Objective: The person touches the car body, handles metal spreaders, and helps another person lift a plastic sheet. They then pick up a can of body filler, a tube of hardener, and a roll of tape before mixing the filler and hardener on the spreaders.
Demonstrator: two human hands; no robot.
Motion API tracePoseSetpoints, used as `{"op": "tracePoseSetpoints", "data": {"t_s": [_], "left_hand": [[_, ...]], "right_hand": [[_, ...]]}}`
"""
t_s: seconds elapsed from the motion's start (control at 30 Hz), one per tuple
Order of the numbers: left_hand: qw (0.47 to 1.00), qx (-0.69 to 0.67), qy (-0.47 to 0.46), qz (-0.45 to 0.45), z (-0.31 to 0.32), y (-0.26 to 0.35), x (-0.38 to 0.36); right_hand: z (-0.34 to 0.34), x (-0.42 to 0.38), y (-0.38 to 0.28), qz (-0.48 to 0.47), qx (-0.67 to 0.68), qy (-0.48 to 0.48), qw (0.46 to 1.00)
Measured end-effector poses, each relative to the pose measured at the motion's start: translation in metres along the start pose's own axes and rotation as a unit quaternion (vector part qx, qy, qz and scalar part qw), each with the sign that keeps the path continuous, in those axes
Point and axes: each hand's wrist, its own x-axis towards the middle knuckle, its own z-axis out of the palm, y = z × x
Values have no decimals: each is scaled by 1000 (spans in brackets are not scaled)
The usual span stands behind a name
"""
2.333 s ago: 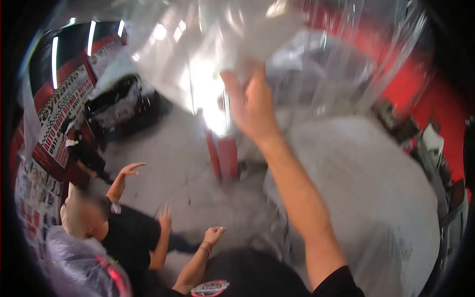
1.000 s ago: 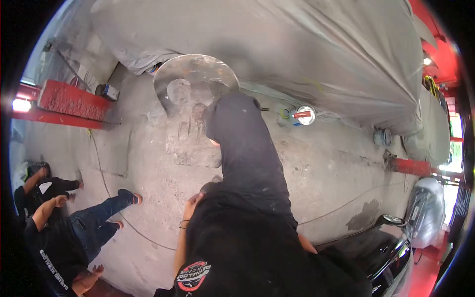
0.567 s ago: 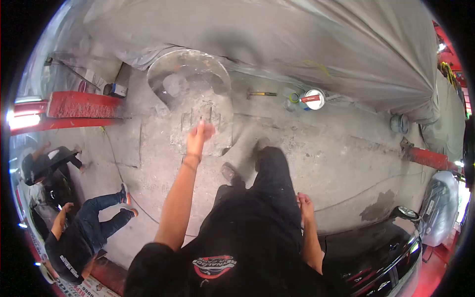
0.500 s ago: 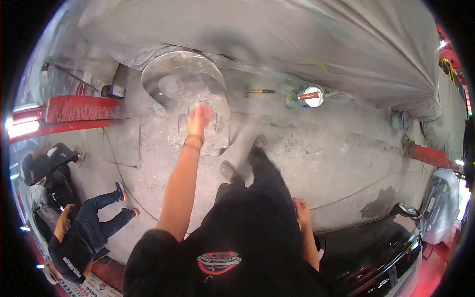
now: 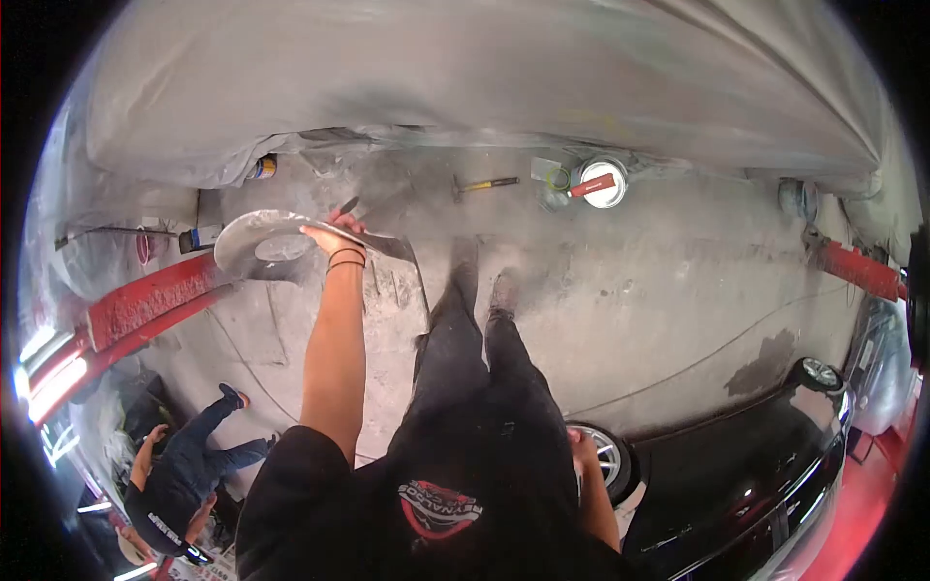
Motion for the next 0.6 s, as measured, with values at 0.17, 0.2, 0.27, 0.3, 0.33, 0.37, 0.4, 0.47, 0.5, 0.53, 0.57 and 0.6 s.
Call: {"op": "tracePoseSetpoints", "data": {"t_s": [0.17, 0.2, 0.27, 0.3, 0.33, 0.37, 0.4, 0.47, 0.5, 0.53, 0.57, 0.6], "left_hand": [[999, -22, 21, 9, 1, 20, 24], [999, -27, 26, 8, 4, 32, 27], [999, -4, -39, 12, 3, 66, 60], [999, 6, -27, 32, 17, 80, 62], [998, 14, -15, 54, 36, 98, 61], [998, 34, -30, 46, 48, 115, 69], [997, 53, -47, 37, 59, 132, 87], [988, 122, -91, 41, 58, 159, 139], [985, 157, -30, 60, 58, 163, 153], [978, 192, 28, 77, 61, 164, 164], [975, 207, -9, 81, 66, 160, 152], [987, 137, -45, 67, 61, 155, 137]], "right_hand": [[-30, 9, -201, -56, 172, 6, 984], [-41, 17, -232, -87, 164, 3, 983], [-41, 44, -275, -107, 149, -3, 983], [-38, 64, -285, -100, 138, -6, 985], [-43, 73, -313, -78, 99, -1, 992], [-49, 81, -346, -61, 61, 5, 996], [-44, 97, -359, -84, 81, 9, 993], [-38, 124, -376, -127, 115, 16, 985], [-38, 141, -381, -136, 109, 14, 985], [-34, 153, -392, -143, 103, 16, 984], [-30, 164, -400, -147, 98, 16, 984], [-25, 177, -406, -139, 102, 23, 985]]}}
